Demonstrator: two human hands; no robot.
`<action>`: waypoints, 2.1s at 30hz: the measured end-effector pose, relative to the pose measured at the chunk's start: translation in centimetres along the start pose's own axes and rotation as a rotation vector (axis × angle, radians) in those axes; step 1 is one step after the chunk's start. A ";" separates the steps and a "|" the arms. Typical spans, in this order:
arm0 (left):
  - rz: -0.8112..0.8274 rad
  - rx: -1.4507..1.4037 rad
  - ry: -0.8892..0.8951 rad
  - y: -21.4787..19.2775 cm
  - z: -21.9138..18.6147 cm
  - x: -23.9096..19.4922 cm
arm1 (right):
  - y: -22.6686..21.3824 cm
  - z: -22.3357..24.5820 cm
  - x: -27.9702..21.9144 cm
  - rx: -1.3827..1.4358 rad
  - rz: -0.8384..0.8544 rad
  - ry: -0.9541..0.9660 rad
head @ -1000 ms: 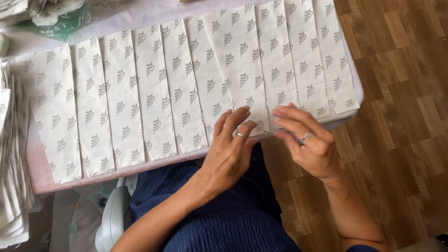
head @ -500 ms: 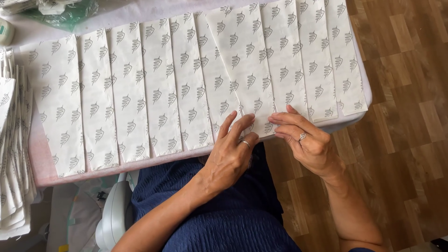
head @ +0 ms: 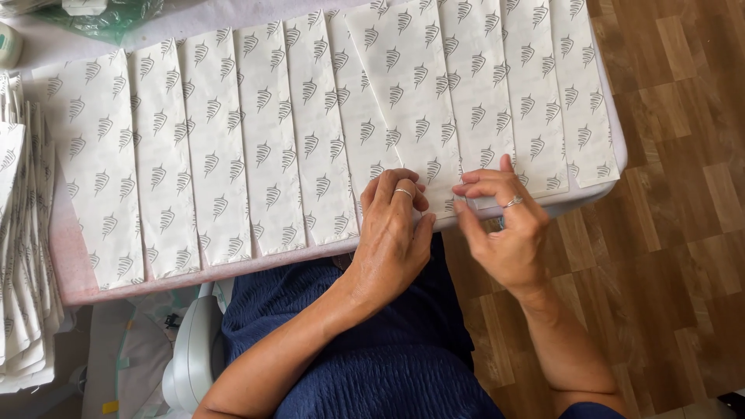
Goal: The person arranges multiple patterned paper items in a row on a table, applies glue to the top edge of each item using a small bottle, and then stacks the glued items together by hand.
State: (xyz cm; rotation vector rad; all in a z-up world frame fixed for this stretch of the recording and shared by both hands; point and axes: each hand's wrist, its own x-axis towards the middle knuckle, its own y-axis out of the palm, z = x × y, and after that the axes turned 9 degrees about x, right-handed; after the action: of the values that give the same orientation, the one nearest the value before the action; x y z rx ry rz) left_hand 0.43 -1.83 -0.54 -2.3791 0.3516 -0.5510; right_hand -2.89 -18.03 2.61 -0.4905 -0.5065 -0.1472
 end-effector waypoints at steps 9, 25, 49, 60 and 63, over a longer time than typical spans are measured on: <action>0.020 -0.069 0.006 -0.7 -0.3 -0.2 | 0.3 0.1 -0.8 -0.059 -0.058 -0.029; -0.230 0.122 0.341 -3.2 0.5 -2.6 | 1.9 2.6 0.2 -0.164 0.010 -0.213; -0.223 0.183 0.178 -4.5 3.5 -4.1 | 4.0 2.2 0.2 -0.025 0.186 -0.107; -0.103 -0.007 -0.075 -5.3 2.9 -3.3 | 5.4 2.6 0.4 -0.022 0.089 -0.005; -0.102 -0.061 -0.087 -5.9 2.6 -3.3 | 5.3 2.3 -0.3 -0.022 0.087 -0.001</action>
State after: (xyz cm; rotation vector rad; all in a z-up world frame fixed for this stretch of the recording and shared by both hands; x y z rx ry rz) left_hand -0.59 5.26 0.54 -2.4819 0.2120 -0.4871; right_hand -2.75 -12.33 2.01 -0.5335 -0.4837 -0.0694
